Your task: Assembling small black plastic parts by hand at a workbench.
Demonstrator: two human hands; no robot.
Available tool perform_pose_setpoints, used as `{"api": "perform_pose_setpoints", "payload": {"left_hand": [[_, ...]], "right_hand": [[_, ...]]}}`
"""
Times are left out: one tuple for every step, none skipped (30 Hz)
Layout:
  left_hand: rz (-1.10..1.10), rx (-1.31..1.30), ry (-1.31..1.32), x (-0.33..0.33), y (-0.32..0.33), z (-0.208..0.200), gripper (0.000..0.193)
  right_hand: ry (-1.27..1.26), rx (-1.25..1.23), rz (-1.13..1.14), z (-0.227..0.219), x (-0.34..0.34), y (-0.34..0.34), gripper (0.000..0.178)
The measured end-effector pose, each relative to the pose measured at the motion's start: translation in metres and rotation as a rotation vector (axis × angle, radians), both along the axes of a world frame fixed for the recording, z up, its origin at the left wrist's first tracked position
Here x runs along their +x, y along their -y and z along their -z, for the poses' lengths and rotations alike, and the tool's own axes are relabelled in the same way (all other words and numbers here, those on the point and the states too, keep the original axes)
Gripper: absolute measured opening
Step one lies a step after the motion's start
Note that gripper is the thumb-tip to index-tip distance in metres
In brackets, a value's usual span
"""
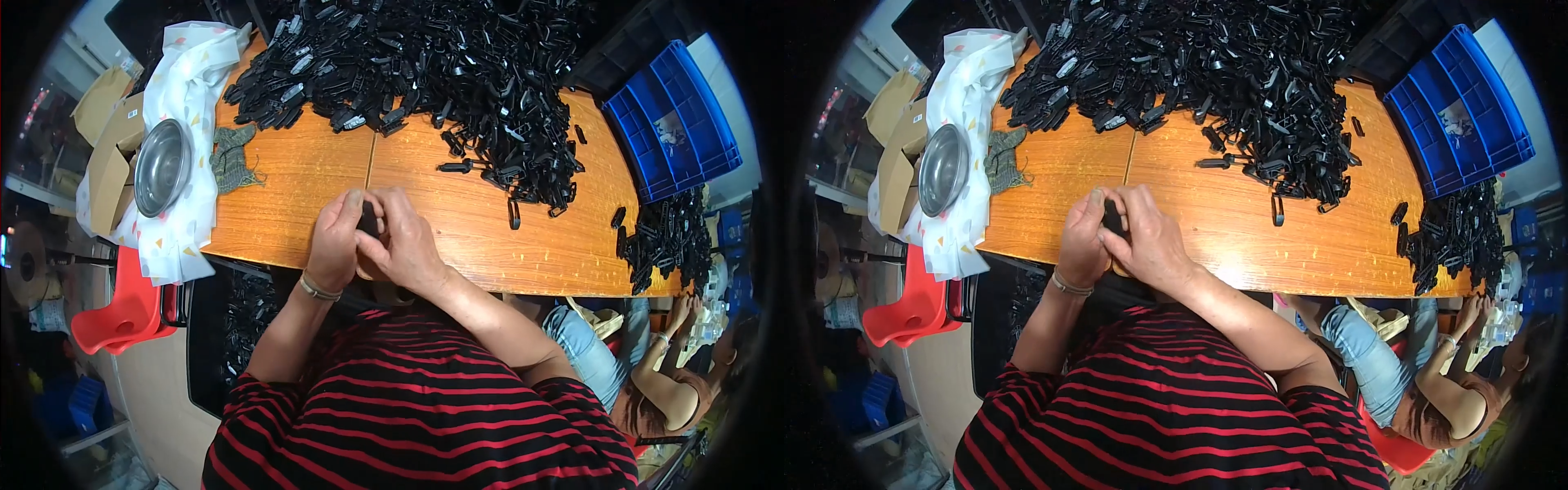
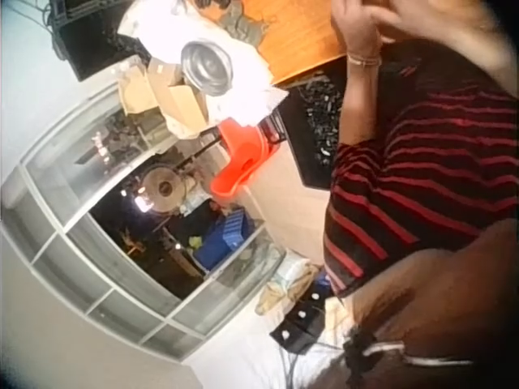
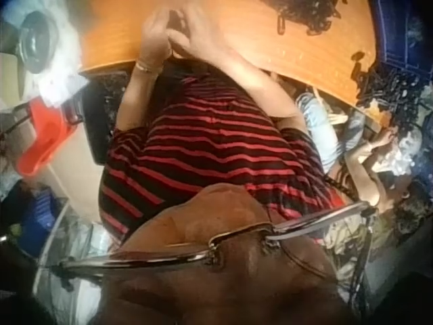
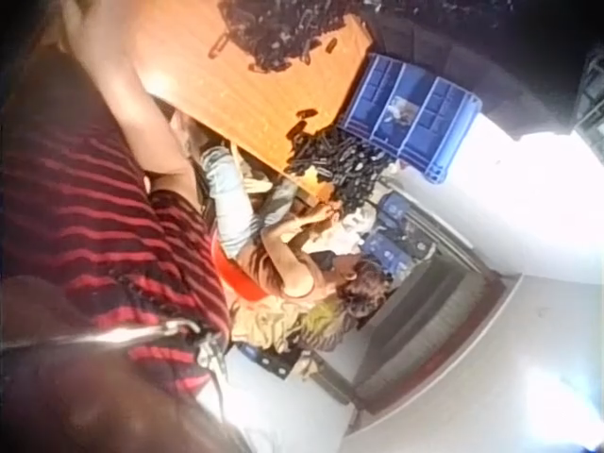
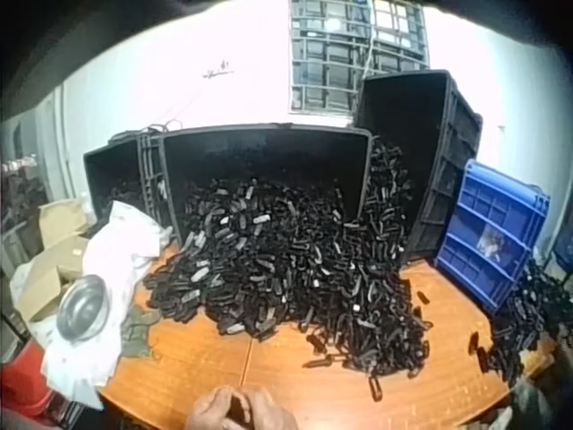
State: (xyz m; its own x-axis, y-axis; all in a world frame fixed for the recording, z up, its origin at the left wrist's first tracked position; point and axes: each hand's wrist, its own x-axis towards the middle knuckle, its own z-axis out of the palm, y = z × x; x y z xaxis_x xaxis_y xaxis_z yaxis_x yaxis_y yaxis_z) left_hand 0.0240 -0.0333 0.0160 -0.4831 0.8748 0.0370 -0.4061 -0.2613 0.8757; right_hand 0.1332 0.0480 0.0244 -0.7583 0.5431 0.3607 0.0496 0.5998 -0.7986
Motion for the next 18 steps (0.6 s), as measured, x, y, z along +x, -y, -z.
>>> {"api": "perform_pose_setpoints", "payload": {"left_hand": [[0.057,-0.134,0.025,-0.005,0.011,-0.004,0.034],[0.112,-0.267,0.05,-0.007,0.02,-0.006,0.033],[0.05,-0.233,-0.174,-0.008,0.026,-0.003,0.034],[0.079,-0.273,-0.347,-0.018,0.042,-0.004,0.036],[0.109,-0.315,-0.52,-0.034,0.063,-0.006,0.038],[0.207,-0.526,-0.649,-0.051,0.083,-0.017,0.037],[0.238,-0.581,-0.795,-0.062,0.104,-0.026,0.027],[0.297,-0.678,-1.074,-0.079,0.125,-0.029,0.014],[0.176,-0.663,-1.205,-0.087,0.14,-0.027,0.013],[0.061,-0.593,-1.23,-0.097,0.151,-0.021,0.01],[-0.049,-0.631,-1.098,-0.098,0.148,-0.021,0.01],[-0.155,-0.662,-0.963,-0.1,0.14,-0.022,0.011],[-0.176,-0.654,-0.92,-0.101,0.123,-0.022,0.012],[-0.19,-0.64,-0.878,-0.101,0.099,-0.02,0.013],[-0.227,-0.552,-0.915,-0.097,0.073,-0.021,0.011],[-0.259,-0.457,-0.948,-0.093,0.044,-0.018,0.01],[-0.316,-0.406,-1.086,-0.095,0.018,-0.012,0.012],[-0.371,-0.353,-1.22,-0.098,-0.007,-0.003,0.015]], "right_hand": [[0.058,-0.036,-0.044,-0.003,0.0,0.003,0.051],[0.116,-0.071,-0.09,-0.006,0.0,0.005,0.052],[0.058,0.01,-0.158,0.003,0.001,0.003,0.053],[0.055,0.009,-0.164,0.002,0.004,-0.001,0.053],[0.142,0.06,-0.251,-0.001,0.01,-0.01,0.053],[0.23,0.11,-0.336,0.0,0.016,-0.021,0.053],[0.09,0.316,-0.271,0.008,0.019,-0.04,0.047],[0.147,0.267,-0.144,0.008,0.026,-0.055,0.042],[0.202,0.219,-0.02,0.007,0.034,-0.069,0.038],[0.224,0.403,0.119,0.007,0.039,-0.087,0.029],[0.264,0.434,0.213,0.005,0.042,-0.099,0.027],[0.446,0.383,0.307,0.0,0.041,-0.104,0.027],[0.455,0.448,0.308,0.003,0.042,-0.114,0.027],[0.467,0.514,0.318,0.007,0.045,-0.121,0.028],[0.46,0.518,0.315,0.011,0.044,-0.123,0.028],[0.5,0.534,0.294,0.015,0.043,-0.125,0.026],[0.538,0.55,0.267,0.015,0.042,-0.126,0.024],[0.537,0.557,0.263,0.013,0.042,-0.124,0.024]]}}
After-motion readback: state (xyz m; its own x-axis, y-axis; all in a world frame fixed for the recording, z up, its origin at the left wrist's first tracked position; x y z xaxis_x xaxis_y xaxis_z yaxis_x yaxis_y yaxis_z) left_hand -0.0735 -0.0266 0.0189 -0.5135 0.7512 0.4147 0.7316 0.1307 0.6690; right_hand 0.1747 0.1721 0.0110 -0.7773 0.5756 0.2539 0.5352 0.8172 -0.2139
